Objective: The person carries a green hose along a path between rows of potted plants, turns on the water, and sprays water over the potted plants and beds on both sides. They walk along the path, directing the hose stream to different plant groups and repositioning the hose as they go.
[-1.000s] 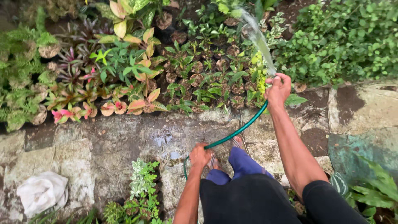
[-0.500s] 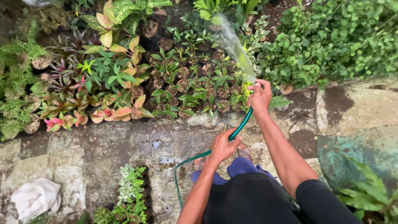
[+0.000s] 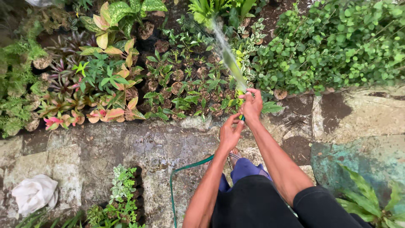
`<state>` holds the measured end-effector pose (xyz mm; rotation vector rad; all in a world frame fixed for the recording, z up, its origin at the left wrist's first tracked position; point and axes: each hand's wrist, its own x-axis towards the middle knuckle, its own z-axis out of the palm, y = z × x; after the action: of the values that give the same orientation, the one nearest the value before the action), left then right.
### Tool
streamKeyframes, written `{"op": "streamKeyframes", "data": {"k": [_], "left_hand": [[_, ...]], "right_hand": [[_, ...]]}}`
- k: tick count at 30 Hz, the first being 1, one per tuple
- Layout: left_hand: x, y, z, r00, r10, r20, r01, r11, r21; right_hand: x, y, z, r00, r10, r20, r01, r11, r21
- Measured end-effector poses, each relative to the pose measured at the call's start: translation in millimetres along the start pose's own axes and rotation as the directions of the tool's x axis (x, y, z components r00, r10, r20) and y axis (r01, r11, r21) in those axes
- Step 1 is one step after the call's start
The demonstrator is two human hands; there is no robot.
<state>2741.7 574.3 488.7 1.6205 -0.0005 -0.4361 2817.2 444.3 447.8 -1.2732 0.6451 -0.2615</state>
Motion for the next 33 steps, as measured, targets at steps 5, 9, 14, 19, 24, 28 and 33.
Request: {"op": "streamKeyframes", "data": {"k": [5,9,14,19,24,28,33], "left_hand": [[2.6,-4.7,13.9,0.999,0.024,-0.039,-0.027,0.997,-0.073],[2.5,-6.6,13.8,0.999,0.048,-0.008,-0.049,0.997,-0.058],[3.5,-7.0,12.6,0.994,0.045,0.097,-0.032,0.991,-0.132],[0.6,-11.1,12.2,0.99,0.059,0.13,-0.038,0.986,-0.163],[-3.6,-11.3,7.0,0.985,0.08,0.156,-0.054,0.985,-0.163],[-7.6,-7.4,3.9,0.987,0.066,0.147,-0.045,0.989,-0.139],[-8.6,-4.0,4.4,0.99,0.083,0.115,-0.068,0.989,-0.129]], "right_hand": [[-2.6,-10.3,-6.0,0.999,0.034,-0.006,-0.033,0.996,0.081],[-9.4,-18.1,-9.7,0.996,0.011,-0.092,-0.004,0.997,0.072],[-17.9,-27.6,-16.3,0.986,-0.027,-0.163,0.03,0.999,0.018],[-26.6,-32.4,-18.4,0.983,-0.04,-0.181,0.044,0.999,0.016],[-33.3,-32.4,-16.9,0.982,-0.043,-0.182,0.048,0.998,0.027],[-35.8,-30.7,-14.3,0.98,-0.032,-0.194,0.038,0.999,0.025],[-36.4,-30.7,-12.0,0.979,-0.055,-0.198,0.054,0.999,-0.01]]}}
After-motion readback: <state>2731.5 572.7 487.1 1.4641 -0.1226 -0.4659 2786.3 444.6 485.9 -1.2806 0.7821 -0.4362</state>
